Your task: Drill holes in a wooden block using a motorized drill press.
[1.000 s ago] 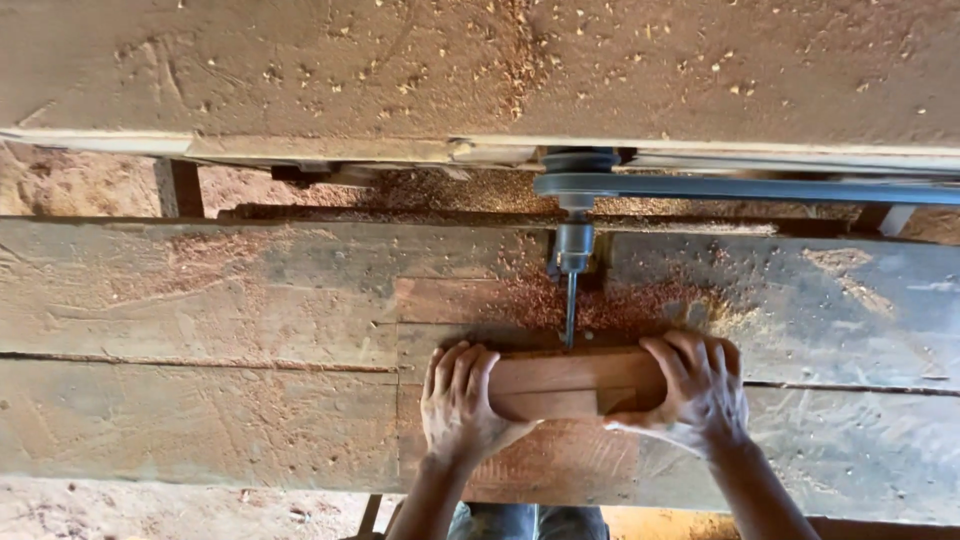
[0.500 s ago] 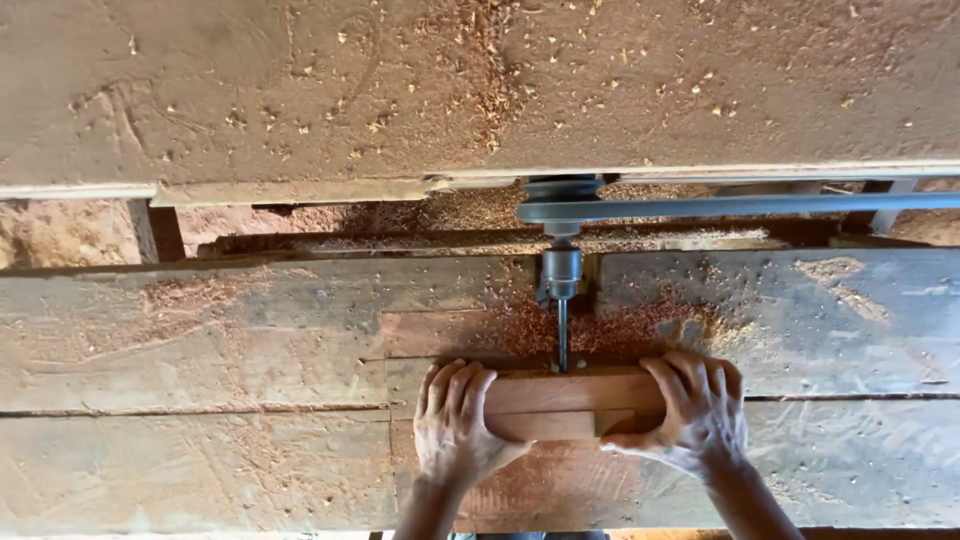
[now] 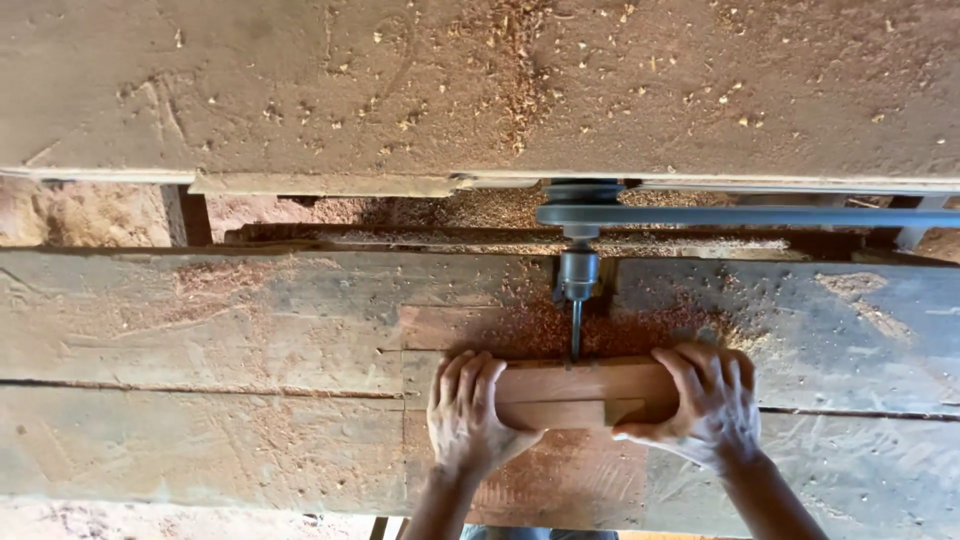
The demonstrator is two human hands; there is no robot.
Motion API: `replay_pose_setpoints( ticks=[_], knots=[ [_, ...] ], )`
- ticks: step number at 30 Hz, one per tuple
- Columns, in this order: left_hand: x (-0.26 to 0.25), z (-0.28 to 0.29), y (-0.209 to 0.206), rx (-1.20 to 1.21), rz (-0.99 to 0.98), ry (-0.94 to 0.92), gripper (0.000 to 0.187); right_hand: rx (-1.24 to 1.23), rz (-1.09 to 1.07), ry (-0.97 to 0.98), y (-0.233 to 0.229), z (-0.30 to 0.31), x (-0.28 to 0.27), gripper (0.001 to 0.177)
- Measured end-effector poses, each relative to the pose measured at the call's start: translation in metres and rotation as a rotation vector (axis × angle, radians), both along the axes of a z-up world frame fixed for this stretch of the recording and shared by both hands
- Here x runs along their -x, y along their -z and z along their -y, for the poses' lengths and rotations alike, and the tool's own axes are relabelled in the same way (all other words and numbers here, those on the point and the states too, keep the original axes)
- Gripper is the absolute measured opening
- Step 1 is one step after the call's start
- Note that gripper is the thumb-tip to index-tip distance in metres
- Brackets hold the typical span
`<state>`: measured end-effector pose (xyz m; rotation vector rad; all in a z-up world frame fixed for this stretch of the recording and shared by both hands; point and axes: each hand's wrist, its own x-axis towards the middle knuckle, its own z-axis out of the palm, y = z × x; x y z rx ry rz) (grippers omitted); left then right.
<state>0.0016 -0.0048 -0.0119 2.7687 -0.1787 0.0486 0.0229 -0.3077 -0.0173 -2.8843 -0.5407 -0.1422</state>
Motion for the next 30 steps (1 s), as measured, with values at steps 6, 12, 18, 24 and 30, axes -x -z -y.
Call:
replay_pose_setpoints(
  ticks=[6,12,18,24,30],
  knots=[
    [0.019,0.003,-0.001,0.066,-0.008,-0.027,0.086,-0.004,-0.061,-0.002,0.009,0.009,0.02,0.117],
    [0.007,0.0,-0.001,0.034,0.027,0.04,0.091,0.011,-0.023,0.024,0.006,0.007,0.02,0.12],
    [0.002,0.001,-0.003,0.026,0.019,0.04,0.089,0.03,-0.046,0.044,0.005,0.006,0.022,0.12],
    [-0.001,0.0,-0.005,0.04,0.002,0.048,0.097,0.028,-0.053,0.043,-0.002,0.002,0.017,0.118],
    [-0.007,-0.001,-0.008,0.019,-0.032,0.056,0.098,0.025,-0.006,0.039,0.0,0.0,0.015,0.115]
  ],
)
